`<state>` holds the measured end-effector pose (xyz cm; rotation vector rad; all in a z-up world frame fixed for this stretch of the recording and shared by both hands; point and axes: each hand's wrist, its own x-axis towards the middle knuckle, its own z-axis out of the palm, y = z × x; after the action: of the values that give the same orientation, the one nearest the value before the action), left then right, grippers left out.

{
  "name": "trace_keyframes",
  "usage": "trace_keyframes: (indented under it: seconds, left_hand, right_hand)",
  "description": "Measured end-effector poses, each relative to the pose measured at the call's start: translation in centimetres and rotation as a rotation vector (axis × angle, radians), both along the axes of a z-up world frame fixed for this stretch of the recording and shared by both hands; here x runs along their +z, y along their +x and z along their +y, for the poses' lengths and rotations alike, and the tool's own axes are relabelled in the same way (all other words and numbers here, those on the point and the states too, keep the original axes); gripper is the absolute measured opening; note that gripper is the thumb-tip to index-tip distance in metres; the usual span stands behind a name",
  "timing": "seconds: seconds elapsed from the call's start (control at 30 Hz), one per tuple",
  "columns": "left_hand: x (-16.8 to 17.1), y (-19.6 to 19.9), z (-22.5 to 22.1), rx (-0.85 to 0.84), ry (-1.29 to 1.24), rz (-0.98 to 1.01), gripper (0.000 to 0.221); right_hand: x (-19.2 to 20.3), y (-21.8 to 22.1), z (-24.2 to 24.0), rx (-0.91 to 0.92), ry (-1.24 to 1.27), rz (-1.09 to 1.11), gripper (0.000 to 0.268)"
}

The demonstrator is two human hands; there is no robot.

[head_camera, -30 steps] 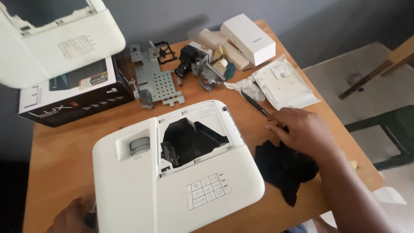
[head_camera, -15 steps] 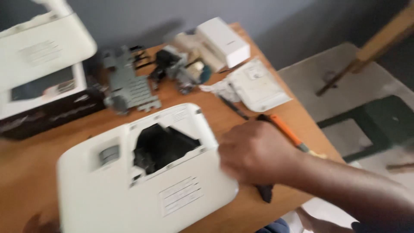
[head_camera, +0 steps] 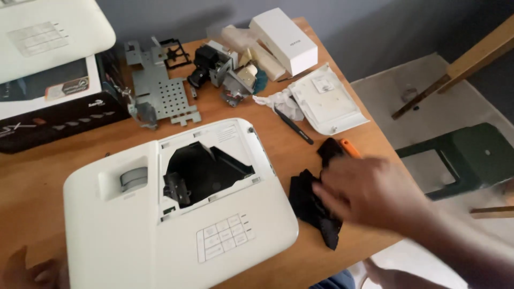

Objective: Disassembling a projector and inspecting/cleaning the internal lamp assembly on a workbench

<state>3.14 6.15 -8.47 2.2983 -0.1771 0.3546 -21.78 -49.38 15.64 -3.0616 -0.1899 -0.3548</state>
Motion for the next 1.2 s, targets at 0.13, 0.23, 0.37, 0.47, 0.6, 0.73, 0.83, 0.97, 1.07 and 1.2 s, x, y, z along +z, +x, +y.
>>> trace_keyframes:
  seconds: [0.13,0.23,0.37,0.47,0.6,0.73,0.83,0.97,1.07,1.2]
  left_hand:
    - [7.9,-3.7,-6.5,0.012,-0.057,-0.1,0.077]
    - [12.7,-5.5,-8.3,0.084,-0.066,0.155,0.073]
    - [17.1,-6.0,-9.3,0.183,0.574,0.459,0.085]
    - [19.4,-6.2,-10.8,0.202,0.618,0.622,0.085]
    - [13.1,-5.7,-7.1,0.102,0.73,0.409,0.079]
    - [12.7,-6.6,-7.5,0.019,0.613,0.118,0.066]
    - [16.4,-6.3,-10.1,0.0,0.52,0.308,0.058]
    - [16.4,-5.7,-10.6,0.086,0.521,0.402,0.062]
    - [16.3,-5.5,-10.7,0.068,0.547,0.365,0.061]
    - [14.0,-5.0,-9.8,-0.078,0.481,0.073,0.05]
  right_hand:
    - [-2.9,3.4,-3.5,-0.213,0.071,0.199,0.015]
    - [-5.4,5.7,-4.2,-0.163,0.239,0.058,0.015]
    - [-6.3,8.1,-2.2,-0.235,0.228,0.119,0.046]
    - [-7.2,9.3,-1.7,-0.313,0.108,0.256,0.049]
    - [-7.7,10.3,-2.0,-0.433,0.136,0.271,0.051]
    - [-9.6,10.0,-3.1,-0.317,-0.003,0.025,0.043]
    - [-8.8,9.7,-2.3,-0.401,-0.003,0.198,0.026]
    - [-8.5,10.2,-2.6,-0.359,-0.03,0.237,0.055]
    - [-9.6,10.0,-3.2,-0.38,0.036,0.206,0.055]
    - [-7.7,10.5,-2.3,-0.385,0.225,0.203,0.062]
